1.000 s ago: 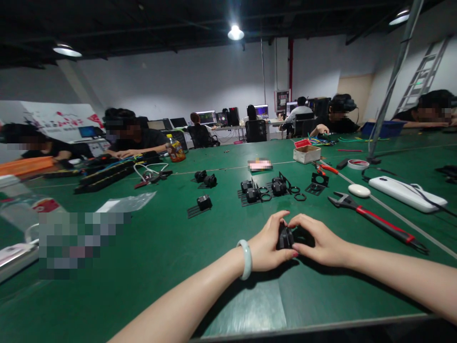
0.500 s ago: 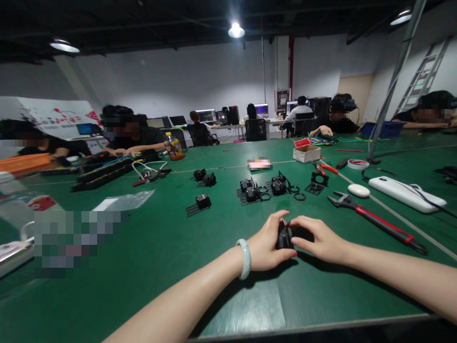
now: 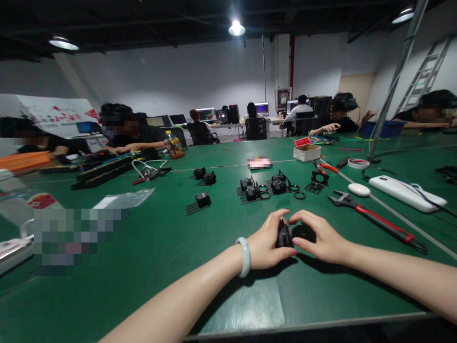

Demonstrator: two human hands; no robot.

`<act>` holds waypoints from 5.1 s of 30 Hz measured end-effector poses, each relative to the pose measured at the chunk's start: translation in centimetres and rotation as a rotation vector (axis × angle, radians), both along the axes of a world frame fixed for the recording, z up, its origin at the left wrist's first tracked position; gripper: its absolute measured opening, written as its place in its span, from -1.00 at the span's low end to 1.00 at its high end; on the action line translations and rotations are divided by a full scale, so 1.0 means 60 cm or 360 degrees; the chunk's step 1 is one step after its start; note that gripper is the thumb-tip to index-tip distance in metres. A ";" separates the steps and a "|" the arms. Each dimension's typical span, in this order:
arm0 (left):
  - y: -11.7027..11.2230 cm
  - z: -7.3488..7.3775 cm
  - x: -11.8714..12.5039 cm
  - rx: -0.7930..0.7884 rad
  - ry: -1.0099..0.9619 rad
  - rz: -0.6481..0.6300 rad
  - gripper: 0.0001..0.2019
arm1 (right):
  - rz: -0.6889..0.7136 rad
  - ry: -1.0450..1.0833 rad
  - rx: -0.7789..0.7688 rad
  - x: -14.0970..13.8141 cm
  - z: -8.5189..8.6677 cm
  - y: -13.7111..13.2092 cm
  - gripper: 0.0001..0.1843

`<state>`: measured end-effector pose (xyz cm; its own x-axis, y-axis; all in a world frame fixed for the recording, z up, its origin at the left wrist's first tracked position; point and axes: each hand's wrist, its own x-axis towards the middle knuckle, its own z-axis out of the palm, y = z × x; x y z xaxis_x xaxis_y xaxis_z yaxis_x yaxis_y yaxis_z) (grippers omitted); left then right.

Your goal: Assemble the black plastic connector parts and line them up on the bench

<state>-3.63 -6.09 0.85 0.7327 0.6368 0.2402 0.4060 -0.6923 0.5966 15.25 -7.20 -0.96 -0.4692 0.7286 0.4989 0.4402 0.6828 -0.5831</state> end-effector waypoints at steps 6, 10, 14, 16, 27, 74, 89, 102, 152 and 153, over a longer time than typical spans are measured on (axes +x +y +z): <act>0.000 0.000 0.000 0.0023 -0.0022 0.0001 -0.29 | 0.0101 -0.0024 0.0072 -0.002 -0.004 -0.002 -0.58; -0.001 -0.001 0.000 0.0040 -0.0035 -0.0007 -0.30 | 0.0101 -0.0028 0.0052 -0.003 -0.007 -0.002 -0.58; -0.001 -0.003 0.000 0.0050 -0.0021 -0.0011 -0.27 | 0.0100 -0.0037 0.0031 -0.003 -0.007 -0.001 -0.60; 0.000 -0.004 0.000 0.0051 -0.0021 -0.0011 -0.27 | 0.0104 -0.0038 0.0023 -0.003 -0.007 -0.001 -0.60; 0.000 -0.003 0.002 0.0049 -0.0012 -0.0017 -0.26 | 0.0090 -0.0041 0.0028 -0.002 -0.004 -0.001 -0.61; 0.001 -0.002 0.002 0.0033 -0.0033 -0.0016 -0.27 | 0.0036 -0.0062 -0.0034 -0.001 -0.008 0.008 -0.73; -0.001 -0.001 0.001 0.0041 -0.0042 -0.0016 -0.28 | 0.0019 -0.0070 -0.0009 -0.003 -0.005 0.006 -0.76; -0.005 -0.002 0.005 -0.0009 -0.0106 0.0067 -0.29 | 0.0142 0.0011 0.0092 -0.001 0.001 -0.004 -0.58; -0.010 0.001 0.007 -0.0111 -0.0112 0.0111 -0.27 | 0.0120 -0.0291 0.0290 0.006 -0.008 0.005 -0.59; -0.010 0.001 0.007 -0.0107 -0.0108 0.0110 -0.27 | 0.0123 -0.0283 0.0280 0.005 -0.008 0.005 -0.59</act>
